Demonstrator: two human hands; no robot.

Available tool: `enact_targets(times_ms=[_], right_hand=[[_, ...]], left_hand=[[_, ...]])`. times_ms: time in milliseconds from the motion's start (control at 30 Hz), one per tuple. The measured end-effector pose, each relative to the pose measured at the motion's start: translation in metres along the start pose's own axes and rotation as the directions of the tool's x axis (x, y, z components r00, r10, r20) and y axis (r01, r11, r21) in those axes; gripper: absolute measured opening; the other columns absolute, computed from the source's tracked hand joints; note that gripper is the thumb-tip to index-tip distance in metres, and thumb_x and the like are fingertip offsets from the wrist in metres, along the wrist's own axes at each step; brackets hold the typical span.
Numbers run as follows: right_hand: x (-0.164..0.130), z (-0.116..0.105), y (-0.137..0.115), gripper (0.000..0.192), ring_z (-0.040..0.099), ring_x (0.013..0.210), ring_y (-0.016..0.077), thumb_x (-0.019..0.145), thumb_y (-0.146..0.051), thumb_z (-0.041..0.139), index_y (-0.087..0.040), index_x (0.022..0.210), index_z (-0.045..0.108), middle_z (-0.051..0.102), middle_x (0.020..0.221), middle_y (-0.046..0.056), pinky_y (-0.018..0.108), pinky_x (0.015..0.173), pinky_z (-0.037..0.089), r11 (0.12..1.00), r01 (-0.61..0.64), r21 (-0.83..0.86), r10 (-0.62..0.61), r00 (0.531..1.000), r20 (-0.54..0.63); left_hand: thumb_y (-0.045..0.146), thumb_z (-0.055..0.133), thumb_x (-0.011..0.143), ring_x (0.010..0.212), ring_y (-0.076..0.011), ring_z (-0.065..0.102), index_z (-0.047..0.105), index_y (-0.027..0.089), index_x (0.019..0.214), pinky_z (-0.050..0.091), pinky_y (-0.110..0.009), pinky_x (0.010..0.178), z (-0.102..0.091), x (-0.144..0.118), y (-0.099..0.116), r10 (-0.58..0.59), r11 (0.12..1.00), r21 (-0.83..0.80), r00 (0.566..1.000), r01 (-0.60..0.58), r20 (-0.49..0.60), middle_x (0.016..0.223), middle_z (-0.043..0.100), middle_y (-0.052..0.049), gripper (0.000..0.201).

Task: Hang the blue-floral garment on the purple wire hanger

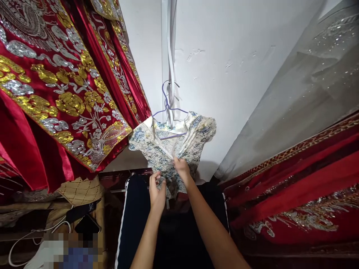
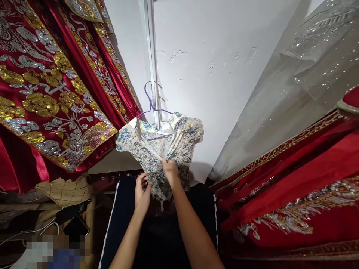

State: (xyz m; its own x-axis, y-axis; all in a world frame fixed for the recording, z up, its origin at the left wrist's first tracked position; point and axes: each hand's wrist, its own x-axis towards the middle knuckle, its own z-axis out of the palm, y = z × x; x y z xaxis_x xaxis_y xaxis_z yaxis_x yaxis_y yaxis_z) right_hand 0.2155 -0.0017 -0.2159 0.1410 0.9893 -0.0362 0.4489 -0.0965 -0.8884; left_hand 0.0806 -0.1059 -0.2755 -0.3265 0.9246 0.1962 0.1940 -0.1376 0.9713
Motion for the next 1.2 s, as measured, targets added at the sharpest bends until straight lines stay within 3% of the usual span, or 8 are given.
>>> enact_targets(times_ms=[167, 300, 433, 600, 767, 933, 1100, 1200], right_hand=[[-0.05, 0.004, 0.027, 0.036, 0.054, 0.052, 0.0174, 0.086, -0.047, 0.049, -0.02, 0.063, 0.057, 0.061, 0.056, 0.004, 0.029, 0.057, 0.041, 0.985, -0.058, 0.162, 0.042, 0.994, 0.099], [-0.082, 0.006, 0.029, 0.043, 0.046, 0.048, 0.0145, 0.086, -0.056, 0.049, -0.021, 0.063, 0.055, 0.054, 0.053, 0.001, 0.028, 0.051, 0.036, 0.96, -0.049, 0.275, 0.005, 0.987, 0.158], [-0.099, 0.001, 0.019, 0.049, 0.036, 0.044, 0.0123, 0.087, -0.062, 0.054, -0.022, 0.058, 0.049, 0.043, 0.046, -0.002, 0.028, 0.047, 0.031, 0.896, -0.076, 0.437, -0.055, 0.959, 0.28], [-0.106, -0.022, -0.023, 0.039, 0.033, 0.042, 0.0133, 0.089, -0.048, 0.059, -0.023, 0.059, 0.056, 0.04, 0.042, -0.003, 0.03, 0.047, 0.028, 0.872, -0.123, 0.474, -0.114, 0.89, 0.442], [-0.072, -0.052, -0.111, 0.035, 0.037, 0.04, 0.0094, 0.087, -0.042, 0.063, -0.018, 0.062, 0.063, 0.052, 0.045, -0.003, 0.024, 0.045, 0.031, 0.877, 0.046, 0.479, -0.198, 0.941, 0.273], [-0.036, -0.082, -0.178, 0.032, 0.038, 0.038, 0.0046, 0.087, -0.039, 0.065, -0.013, 0.069, 0.066, 0.06, 0.049, 0.0, 0.018, 0.041, 0.029, 0.792, 0.196, 0.579, -0.344, 0.926, 0.157], [-0.038, -0.097, -0.184, 0.031, 0.038, 0.037, 0.0041, 0.088, -0.039, 0.066, -0.014, 0.07, 0.063, 0.06, 0.049, -0.001, 0.016, 0.037, 0.024, 0.743, 0.228, 0.629, -0.357, 0.93, 0.085], [-0.044, -0.096, -0.173, 0.033, 0.041, 0.038, 0.0048, 0.088, -0.039, 0.064, -0.015, 0.067, 0.061, 0.059, 0.048, -0.001, 0.016, 0.04, 0.029, 0.749, 0.244, 0.616, -0.373, 0.924, 0.087]], left_hand=[[0.025, 0.062, 0.087, 0.119, -0.0258, 0.06, 0.064, 0.025, 0.118, 0.044, -0.041, 0.104, 0.003, -0.004, 0.003, 0.101, 0.993, 0.05, 0.987, -0.108, 0.122, 0.123, 0.066, -0.008, 0.03], [0.02, 0.059, 0.086, 0.095, -0.0224, 0.066, 0.067, 0.022, 0.101, 0.049, -0.035, 0.09, 0.017, -0.008, 0.012, 0.207, 0.976, 0.037, 0.969, -0.213, 0.134, 0.098, 0.07, -0.006, 0.016], [0.027, 0.053, 0.094, 0.078, -0.0196, 0.061, 0.061, 0.021, 0.084, 0.048, -0.03, 0.076, 0.02, -0.013, 0.018, 0.218, 0.974, 0.044, 0.974, -0.221, 0.069, 0.08, 0.062, -0.004, 0.014], [0.03, 0.048, 0.098, 0.089, -0.0218, 0.062, 0.06, 0.021, 0.097, 0.048, -0.031, 0.083, 0.009, -0.026, 0.018, 0.218, 0.976, 0.021, 0.976, -0.218, 0.028, 0.092, 0.062, -0.007, 0.015], [0.028, 0.045, 0.1, 0.091, -0.0229, 0.061, 0.06, 0.022, 0.101, 0.047, -0.032, 0.083, 0.005, -0.037, 0.019, 0.246, 0.968, 0.041, 0.968, -0.248, 0.055, 0.095, 0.062, -0.008, 0.016], [0.025, 0.042, 0.1, 0.083, -0.0217, 0.058, 0.058, 0.023, 0.098, 0.047, -0.031, 0.078, 0.018, -0.033, 0.012, 0.318, 0.942, 0.05, 0.932, -0.331, 0.175, 0.088, 0.057, -0.007, 0.016], [0.026, 0.043, 0.1, 0.082, -0.0223, 0.059, 0.058, 0.022, 0.089, 0.048, -0.033, 0.077, 0.035, -0.021, 0.004, 0.333, 0.936, 0.015, 0.898, -0.352, 0.287, 0.085, 0.059, -0.007, 0.02], [0.029, 0.047, 0.1, 0.087, -0.0232, 0.062, 0.063, 0.021, 0.09, 0.05, -0.035, 0.081, 0.032, 0.0, 0.033, 0.357, 0.93, -0.041, 0.868, -0.366, 0.344, 0.089, 0.064, -0.008, 0.021]])
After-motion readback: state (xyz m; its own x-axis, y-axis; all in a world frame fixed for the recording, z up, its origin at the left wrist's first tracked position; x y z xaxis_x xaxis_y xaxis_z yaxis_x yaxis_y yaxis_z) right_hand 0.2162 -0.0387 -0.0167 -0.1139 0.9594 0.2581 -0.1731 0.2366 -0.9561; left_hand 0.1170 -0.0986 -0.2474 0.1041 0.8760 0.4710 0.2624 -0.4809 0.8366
